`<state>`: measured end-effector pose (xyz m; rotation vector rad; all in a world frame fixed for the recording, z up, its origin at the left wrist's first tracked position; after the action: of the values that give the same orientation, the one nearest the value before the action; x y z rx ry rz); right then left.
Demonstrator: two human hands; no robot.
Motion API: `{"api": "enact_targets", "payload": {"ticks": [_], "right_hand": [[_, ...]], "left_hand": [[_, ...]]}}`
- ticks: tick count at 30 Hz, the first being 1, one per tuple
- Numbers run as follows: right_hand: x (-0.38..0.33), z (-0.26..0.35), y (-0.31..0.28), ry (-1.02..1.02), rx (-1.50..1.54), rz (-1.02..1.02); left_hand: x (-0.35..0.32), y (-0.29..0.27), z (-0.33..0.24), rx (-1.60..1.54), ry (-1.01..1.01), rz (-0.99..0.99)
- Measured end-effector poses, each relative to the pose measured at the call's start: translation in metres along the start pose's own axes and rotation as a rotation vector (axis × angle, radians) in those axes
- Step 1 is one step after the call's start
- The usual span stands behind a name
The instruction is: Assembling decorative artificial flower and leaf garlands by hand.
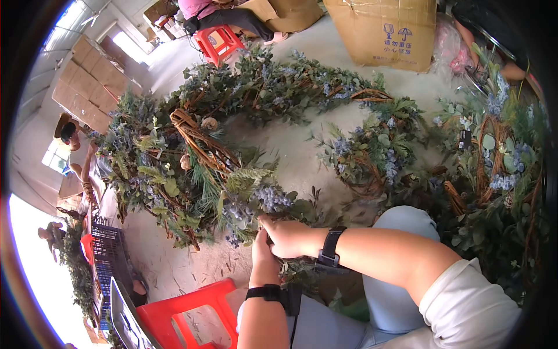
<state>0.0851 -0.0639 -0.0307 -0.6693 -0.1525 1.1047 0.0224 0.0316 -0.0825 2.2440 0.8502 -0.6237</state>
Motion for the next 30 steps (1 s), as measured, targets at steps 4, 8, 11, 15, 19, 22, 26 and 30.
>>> {"api": "enact_targets", "payload": {"ticks": [4,8,11,15,19,22,26,30], "right_hand": [[-0.001,0.008,-0.019,-0.013,0.034,0.044],[-0.012,0.000,-0.054,-0.075,0.080,0.070],[-0.030,0.011,-0.084,-0.141,0.246,0.085],[-0.058,0.044,-0.097,-0.379,0.003,0.226],[-0.061,0.033,-0.097,-0.304,-0.153,0.075],[-0.055,0.035,-0.115,-0.253,-0.098,-0.116],[-0.054,0.036,-0.123,-0.303,0.157,-0.414],[-0.054,0.042,-0.107,-0.621,0.021,-0.602]], "left_hand": [[0.013,-0.017,-0.001,0.067,0.048,-0.074],[-0.004,0.005,-0.016,-0.031,0.070,-0.097],[-0.028,0.019,-0.033,-0.088,0.176,-0.040],[-0.051,0.010,-0.055,-0.124,0.328,-0.072],[-0.072,0.004,-0.078,-0.204,0.547,0.040],[-0.082,-0.026,-0.093,-0.180,0.545,0.173],[-0.089,-0.025,-0.094,-0.331,0.713,0.003],[-0.098,-0.018,-0.090,-0.265,0.779,0.292]]}}
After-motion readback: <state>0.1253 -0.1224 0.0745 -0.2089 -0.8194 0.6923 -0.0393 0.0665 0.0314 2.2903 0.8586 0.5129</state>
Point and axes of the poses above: each hand's wrist, its own x-axis towards the middle knuckle, its own y-axis out of the palm, z = x × y, the point moved 2 cm from there along x, towards the middle knuckle, and after that the axes turned 2 degrees about -x, right-handed, at the moved point
